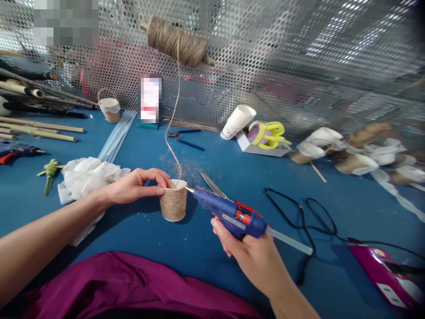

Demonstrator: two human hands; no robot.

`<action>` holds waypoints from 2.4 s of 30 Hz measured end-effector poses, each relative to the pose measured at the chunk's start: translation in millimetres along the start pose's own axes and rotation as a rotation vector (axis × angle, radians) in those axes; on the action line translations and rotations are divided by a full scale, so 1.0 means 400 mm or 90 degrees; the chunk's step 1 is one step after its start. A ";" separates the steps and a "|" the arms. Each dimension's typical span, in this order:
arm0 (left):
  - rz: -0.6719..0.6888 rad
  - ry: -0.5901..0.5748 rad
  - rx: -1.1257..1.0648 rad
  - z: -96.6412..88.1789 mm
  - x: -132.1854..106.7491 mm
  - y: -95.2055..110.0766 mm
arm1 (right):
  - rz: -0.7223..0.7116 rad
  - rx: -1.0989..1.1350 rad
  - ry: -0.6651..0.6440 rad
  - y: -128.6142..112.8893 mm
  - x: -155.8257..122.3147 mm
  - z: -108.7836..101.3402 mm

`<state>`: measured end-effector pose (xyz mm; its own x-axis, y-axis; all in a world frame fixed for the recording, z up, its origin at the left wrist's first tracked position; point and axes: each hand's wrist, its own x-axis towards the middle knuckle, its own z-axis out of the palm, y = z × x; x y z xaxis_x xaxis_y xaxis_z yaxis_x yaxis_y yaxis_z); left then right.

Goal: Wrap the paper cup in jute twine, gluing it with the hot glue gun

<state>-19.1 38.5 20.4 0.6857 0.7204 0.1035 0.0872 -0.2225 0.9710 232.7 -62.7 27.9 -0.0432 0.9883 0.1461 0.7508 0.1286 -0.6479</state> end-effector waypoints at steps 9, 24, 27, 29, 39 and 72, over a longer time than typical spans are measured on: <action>-0.002 0.007 0.005 -0.001 0.000 -0.003 | 0.033 0.036 -0.030 0.002 0.016 0.002; 0.060 -0.001 0.025 0.005 -0.003 -0.007 | 0.242 0.381 -0.036 0.061 0.183 -0.057; 0.079 -0.005 0.057 0.006 -0.004 -0.002 | 0.263 0.322 0.039 0.096 0.256 -0.058; 0.085 -0.004 0.070 0.006 -0.004 0.000 | 0.273 0.269 0.058 0.122 0.295 -0.049; 0.102 0.007 0.095 0.006 -0.006 0.013 | 0.150 -0.017 0.129 0.119 0.330 -0.029; -0.083 -0.033 -0.088 0.026 -0.018 0.041 | -0.275 -0.003 -0.165 -0.098 0.150 -0.026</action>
<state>-15.2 22.8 33.5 0.7112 0.7022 -0.0329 0.0804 -0.0348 0.9962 207.8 -9.1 69.8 -0.5128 0.8325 0.2095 0.6309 0.5310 -0.5657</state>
